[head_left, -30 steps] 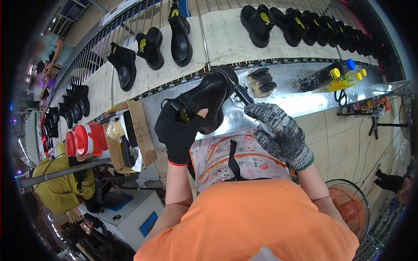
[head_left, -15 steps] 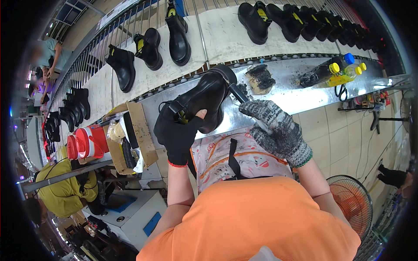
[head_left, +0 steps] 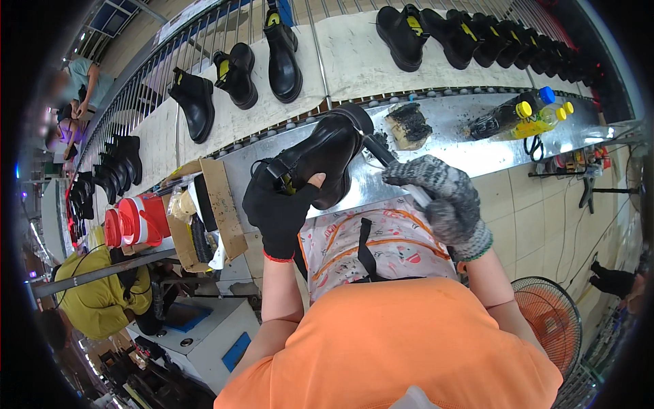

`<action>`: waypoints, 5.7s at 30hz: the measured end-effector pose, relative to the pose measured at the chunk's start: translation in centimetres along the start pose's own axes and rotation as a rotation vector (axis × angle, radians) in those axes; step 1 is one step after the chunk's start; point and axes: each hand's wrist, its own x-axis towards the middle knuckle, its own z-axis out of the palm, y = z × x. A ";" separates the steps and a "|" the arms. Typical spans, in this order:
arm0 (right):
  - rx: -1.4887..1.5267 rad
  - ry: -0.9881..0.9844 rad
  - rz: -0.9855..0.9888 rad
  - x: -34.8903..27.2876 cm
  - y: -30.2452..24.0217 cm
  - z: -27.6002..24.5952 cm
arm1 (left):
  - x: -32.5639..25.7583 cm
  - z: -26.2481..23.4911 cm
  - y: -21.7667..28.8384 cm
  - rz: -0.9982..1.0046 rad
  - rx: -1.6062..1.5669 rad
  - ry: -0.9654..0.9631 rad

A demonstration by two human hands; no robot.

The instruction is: Polishing and finishing leather boots on a manufacturing line.

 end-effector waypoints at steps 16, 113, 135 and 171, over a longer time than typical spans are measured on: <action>0.257 0.176 0.610 -7.3 15.1 7.0 | 0.2 -1.1 -4.8 0.639 0.509 -0.095; -0.311 0.294 0.547 -6.4 20.1 9.2 | 21.0 11.4 -15.8 -0.189 0.538 -0.315; 0.136 0.282 0.686 -6.7 13.5 7.1 | 2.8 2.7 -14.4 -0.261 -0.758 -0.155; 0.253 -0.014 0.395 -0.5 1.8 -1.4 | 8.4 2.8 -3.6 0.530 -1.146 -0.784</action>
